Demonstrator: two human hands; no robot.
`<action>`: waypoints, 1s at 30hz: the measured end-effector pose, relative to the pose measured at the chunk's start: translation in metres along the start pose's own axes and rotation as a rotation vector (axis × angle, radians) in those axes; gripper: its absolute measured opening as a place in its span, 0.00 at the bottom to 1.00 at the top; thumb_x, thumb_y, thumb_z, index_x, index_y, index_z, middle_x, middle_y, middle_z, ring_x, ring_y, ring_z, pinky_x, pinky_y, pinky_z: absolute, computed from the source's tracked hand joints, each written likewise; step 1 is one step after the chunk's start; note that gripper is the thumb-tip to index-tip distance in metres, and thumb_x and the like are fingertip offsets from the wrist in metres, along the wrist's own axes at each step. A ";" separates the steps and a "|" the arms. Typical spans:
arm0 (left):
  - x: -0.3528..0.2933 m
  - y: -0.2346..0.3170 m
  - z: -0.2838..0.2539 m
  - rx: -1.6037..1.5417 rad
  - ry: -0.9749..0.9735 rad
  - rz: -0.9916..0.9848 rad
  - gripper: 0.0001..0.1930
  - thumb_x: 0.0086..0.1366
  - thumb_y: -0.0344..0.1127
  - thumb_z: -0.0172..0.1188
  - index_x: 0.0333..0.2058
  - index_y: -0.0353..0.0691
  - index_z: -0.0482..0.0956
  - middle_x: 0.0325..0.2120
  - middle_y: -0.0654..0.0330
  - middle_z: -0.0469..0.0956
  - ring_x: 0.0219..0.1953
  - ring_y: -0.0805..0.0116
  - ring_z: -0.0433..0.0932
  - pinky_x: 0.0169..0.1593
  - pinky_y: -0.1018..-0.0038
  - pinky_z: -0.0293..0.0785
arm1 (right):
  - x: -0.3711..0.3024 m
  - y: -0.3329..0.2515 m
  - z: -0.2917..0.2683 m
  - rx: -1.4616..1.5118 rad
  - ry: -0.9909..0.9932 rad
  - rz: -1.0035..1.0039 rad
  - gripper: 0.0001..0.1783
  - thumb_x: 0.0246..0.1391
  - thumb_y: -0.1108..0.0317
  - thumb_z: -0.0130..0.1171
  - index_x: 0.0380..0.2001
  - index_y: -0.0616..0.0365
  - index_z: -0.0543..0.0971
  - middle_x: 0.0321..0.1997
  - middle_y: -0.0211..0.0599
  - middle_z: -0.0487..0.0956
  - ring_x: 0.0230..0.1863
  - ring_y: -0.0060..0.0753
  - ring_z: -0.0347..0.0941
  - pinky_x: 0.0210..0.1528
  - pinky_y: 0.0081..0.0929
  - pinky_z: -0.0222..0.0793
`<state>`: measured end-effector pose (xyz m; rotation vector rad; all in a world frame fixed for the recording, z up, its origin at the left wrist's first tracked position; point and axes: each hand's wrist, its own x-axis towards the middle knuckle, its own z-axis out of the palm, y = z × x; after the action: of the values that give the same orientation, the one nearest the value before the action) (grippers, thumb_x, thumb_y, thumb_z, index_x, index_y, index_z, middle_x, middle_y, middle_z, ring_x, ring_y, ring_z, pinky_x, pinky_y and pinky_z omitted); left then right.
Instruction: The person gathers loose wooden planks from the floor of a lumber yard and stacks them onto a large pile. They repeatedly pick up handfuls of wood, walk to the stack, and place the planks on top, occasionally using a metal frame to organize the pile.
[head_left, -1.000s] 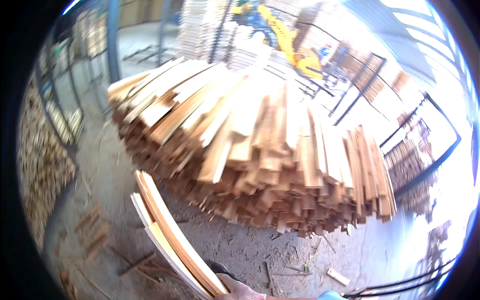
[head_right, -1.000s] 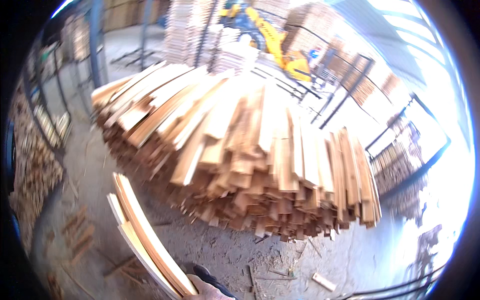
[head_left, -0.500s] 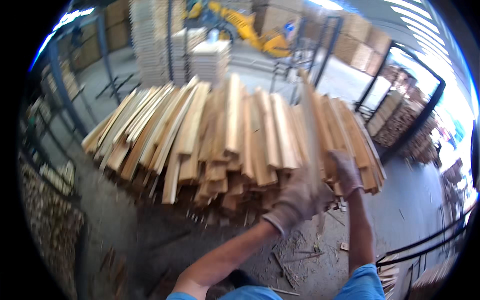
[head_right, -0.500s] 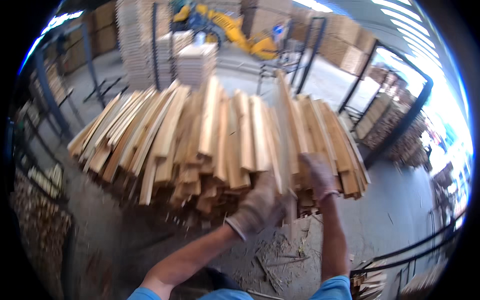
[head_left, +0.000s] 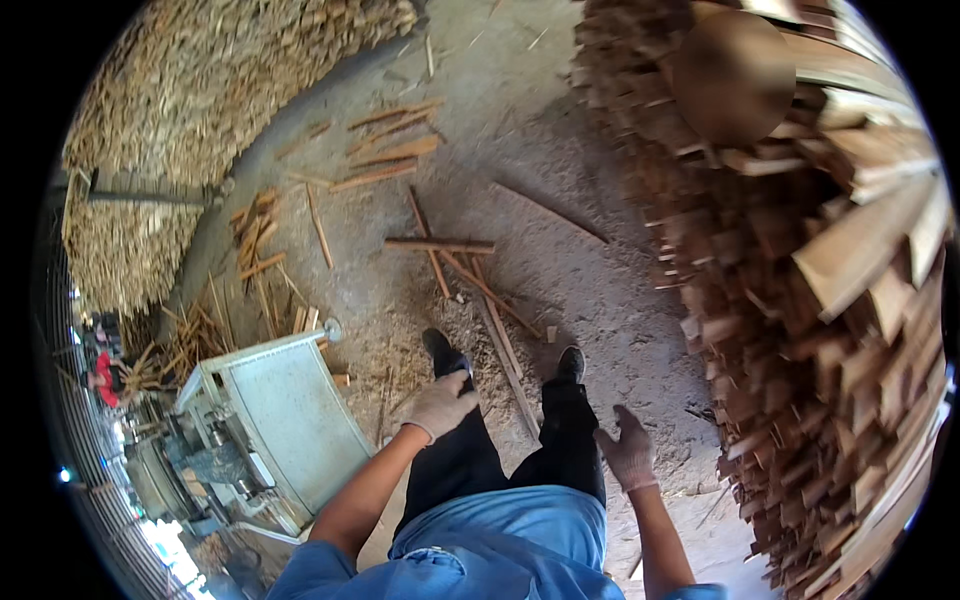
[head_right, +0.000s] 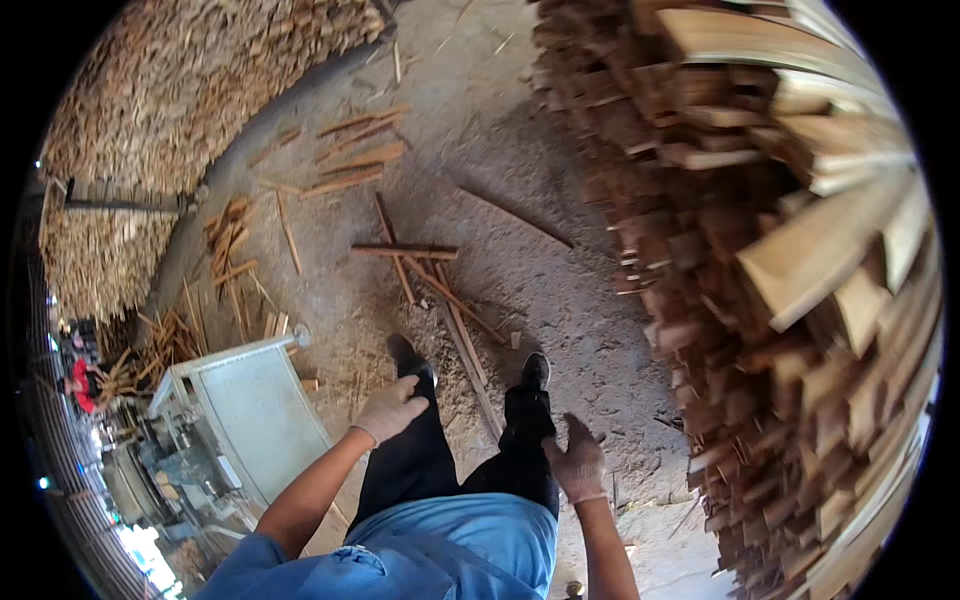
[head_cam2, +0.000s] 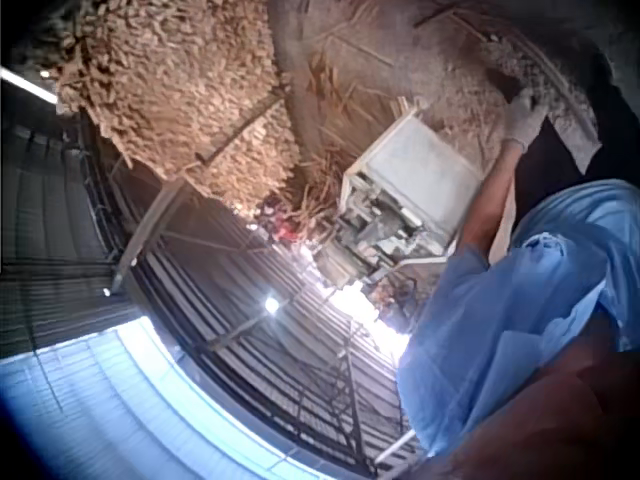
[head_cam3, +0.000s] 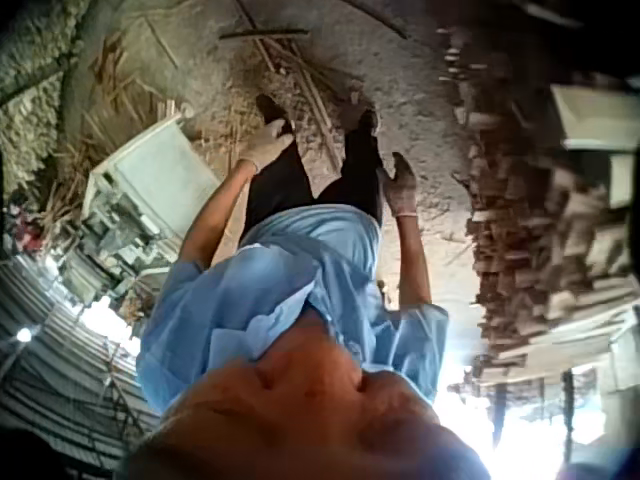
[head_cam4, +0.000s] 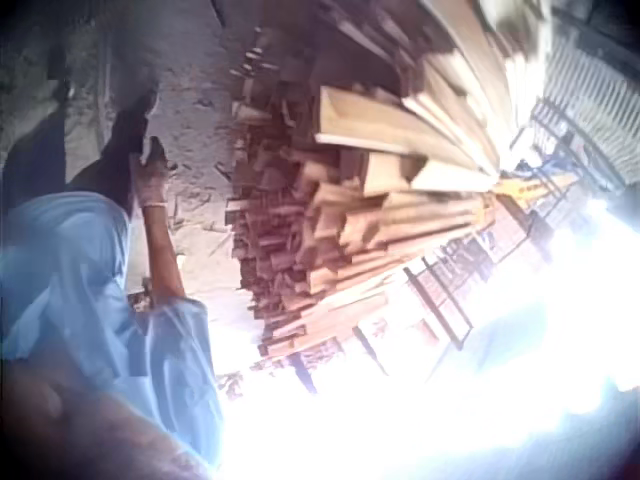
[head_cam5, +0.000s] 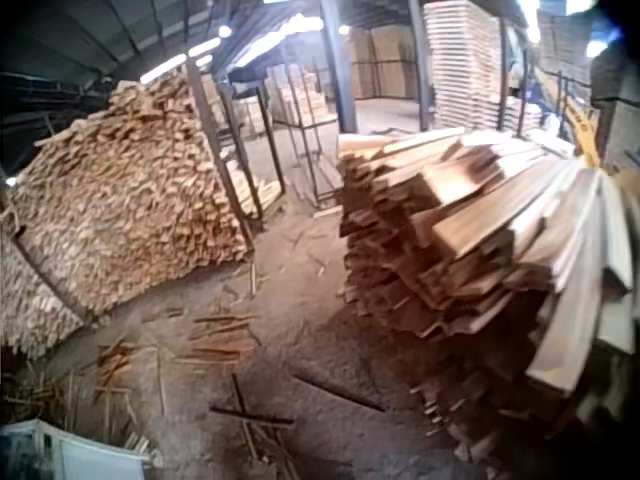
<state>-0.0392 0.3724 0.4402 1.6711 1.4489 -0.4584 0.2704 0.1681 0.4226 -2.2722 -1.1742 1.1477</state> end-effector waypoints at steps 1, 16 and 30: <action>0.006 -0.014 0.004 -0.106 -0.007 -0.128 0.32 0.64 0.52 0.57 0.59 0.35 0.74 0.56 0.40 0.76 0.59 0.46 0.75 0.61 0.61 0.71 | 0.023 0.013 0.014 -0.062 -0.042 0.045 0.34 0.52 0.56 0.68 0.58 0.62 0.74 0.56 0.56 0.79 0.57 0.56 0.76 0.61 0.45 0.71; 0.442 -0.268 0.128 -0.258 0.457 -0.338 0.31 0.65 0.48 0.59 0.61 0.33 0.69 0.53 0.36 0.76 0.59 0.41 0.74 0.61 0.54 0.68 | 0.382 0.092 0.464 -0.475 -0.167 -0.239 0.42 0.46 0.53 0.71 0.63 0.58 0.70 0.57 0.47 0.77 0.53 0.51 0.77 0.51 0.47 0.75; 0.589 -0.376 0.076 -0.206 0.279 -0.495 0.23 0.61 0.43 0.62 0.51 0.33 0.79 0.46 0.41 0.83 0.47 0.45 0.83 0.49 0.54 0.78 | 0.343 0.084 0.509 -0.316 -0.126 -0.100 0.13 0.55 0.60 0.64 0.40 0.52 0.76 0.30 0.44 0.79 0.33 0.50 0.79 0.37 0.49 0.75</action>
<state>-0.2179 0.6633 -0.1745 1.2403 2.0557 -0.3326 0.0303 0.3578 -0.1162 -2.3583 -1.5998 1.1506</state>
